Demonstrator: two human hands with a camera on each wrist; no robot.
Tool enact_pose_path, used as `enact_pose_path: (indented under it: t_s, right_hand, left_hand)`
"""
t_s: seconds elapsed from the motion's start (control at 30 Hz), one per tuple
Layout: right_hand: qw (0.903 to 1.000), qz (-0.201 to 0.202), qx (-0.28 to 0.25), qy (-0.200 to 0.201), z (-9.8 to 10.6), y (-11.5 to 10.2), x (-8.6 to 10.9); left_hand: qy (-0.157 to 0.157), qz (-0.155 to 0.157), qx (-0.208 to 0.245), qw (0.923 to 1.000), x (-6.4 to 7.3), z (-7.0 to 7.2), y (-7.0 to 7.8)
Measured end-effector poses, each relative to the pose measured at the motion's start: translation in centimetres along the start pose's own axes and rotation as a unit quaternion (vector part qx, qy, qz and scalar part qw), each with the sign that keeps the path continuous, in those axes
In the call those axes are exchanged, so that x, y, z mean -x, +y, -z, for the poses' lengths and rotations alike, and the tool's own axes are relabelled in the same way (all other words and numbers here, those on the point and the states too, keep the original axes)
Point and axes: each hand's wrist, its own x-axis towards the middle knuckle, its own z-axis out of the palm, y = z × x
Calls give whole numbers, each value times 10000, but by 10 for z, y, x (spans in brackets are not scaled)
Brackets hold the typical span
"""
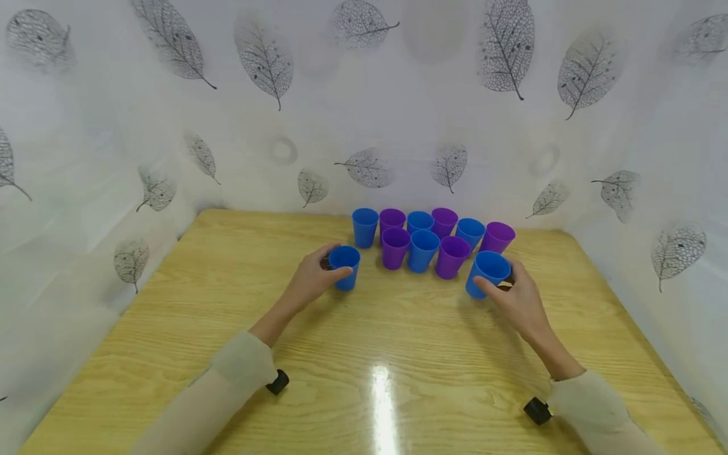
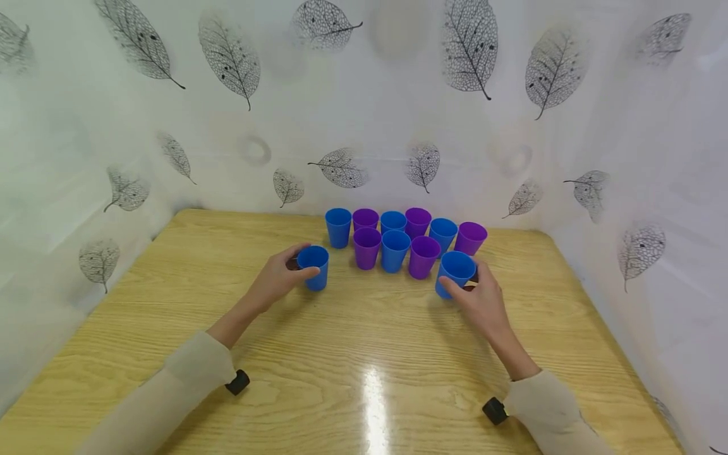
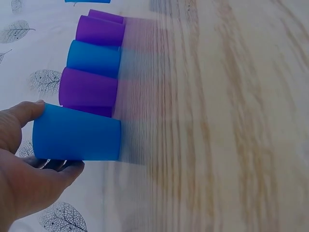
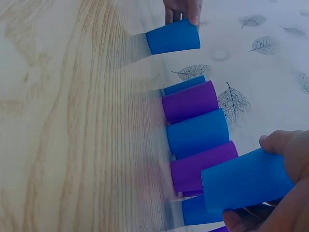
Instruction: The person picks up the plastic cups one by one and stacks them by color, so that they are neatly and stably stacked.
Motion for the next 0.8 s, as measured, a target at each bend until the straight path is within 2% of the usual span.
enact_pose_path:
  t_s: [0.2,0.47,0.8]
  right_hand:
    - [9999,41,-108,-37,-2,-4,1]
    - [9989,-89,-277,-362,-5,-11,7]
    - [9961,94,-650,-597,-12,-20,8]
  left_hand:
    - [25,106,-20,9999,6,7,2]
    - [64,216,10,9997,12,15,0]
    - [125,232,129,9996,13,23,-3]
